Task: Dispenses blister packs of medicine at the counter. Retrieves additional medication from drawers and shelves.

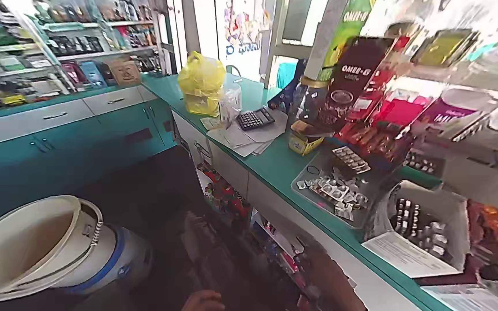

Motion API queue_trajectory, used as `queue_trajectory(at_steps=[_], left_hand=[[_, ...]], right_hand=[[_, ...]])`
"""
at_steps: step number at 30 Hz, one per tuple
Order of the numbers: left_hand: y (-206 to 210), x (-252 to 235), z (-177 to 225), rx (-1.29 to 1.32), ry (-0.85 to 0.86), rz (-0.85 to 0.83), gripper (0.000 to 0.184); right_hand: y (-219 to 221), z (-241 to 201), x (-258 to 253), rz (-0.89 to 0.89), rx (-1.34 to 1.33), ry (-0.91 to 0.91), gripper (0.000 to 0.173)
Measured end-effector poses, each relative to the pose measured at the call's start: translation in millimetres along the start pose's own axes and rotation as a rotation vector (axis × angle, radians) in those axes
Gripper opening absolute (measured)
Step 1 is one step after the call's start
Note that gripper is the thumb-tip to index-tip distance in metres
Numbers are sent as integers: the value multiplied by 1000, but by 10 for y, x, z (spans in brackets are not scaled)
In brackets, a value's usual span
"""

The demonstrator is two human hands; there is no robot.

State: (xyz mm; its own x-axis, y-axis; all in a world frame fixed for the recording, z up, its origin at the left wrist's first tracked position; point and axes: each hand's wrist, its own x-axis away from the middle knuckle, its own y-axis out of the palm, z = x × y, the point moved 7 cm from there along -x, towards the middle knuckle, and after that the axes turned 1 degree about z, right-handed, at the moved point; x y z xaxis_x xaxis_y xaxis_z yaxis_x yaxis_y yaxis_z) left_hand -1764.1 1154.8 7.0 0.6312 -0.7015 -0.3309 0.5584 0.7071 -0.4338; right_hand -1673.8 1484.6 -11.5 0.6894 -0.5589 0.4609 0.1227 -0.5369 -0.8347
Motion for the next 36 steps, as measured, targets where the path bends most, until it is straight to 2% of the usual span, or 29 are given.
queue_trajectory(at_steps=[4,9,12,15,17,19,22,24,26,30,34,36], left_hand=[[-151,-514,-292,-33,-28,-4,24],[-220,-1212,-478,-3,91,-55,28],[-278,-1593,-532,-14,206,-58,29],[-360,-1971,-531,0,347,-62,27],[-385,-2154,-539,46,427,-97,30],[-391,-2277,-572,71,489,-162,32],[-381,-2348,-629,100,542,-284,34],[-378,-2295,-642,111,586,-330,33],[-401,-2198,-646,162,617,-370,30],[-566,-1970,-673,290,665,-459,25],[-690,-1878,-708,458,625,-691,42],[-738,-1952,-645,497,602,-742,41]], right_hand=[[47,-72,94,-37,26,134,42],[150,-254,273,10,-66,148,38],[282,-456,488,48,-101,65,34],[224,-731,809,-16,-213,9,34],[21,-919,1116,78,-335,-111,31],[-242,-1101,1372,287,-451,-218,31],[-544,-1315,1507,634,-379,-241,18],[-626,-1444,1465,722,-212,-151,15],[-619,-1543,1391,758,-90,-60,15],[-484,-1634,1253,757,-25,-31,20],[-391,-1650,1239,724,30,-52,24],[-350,-1654,1276,744,60,-59,25]])
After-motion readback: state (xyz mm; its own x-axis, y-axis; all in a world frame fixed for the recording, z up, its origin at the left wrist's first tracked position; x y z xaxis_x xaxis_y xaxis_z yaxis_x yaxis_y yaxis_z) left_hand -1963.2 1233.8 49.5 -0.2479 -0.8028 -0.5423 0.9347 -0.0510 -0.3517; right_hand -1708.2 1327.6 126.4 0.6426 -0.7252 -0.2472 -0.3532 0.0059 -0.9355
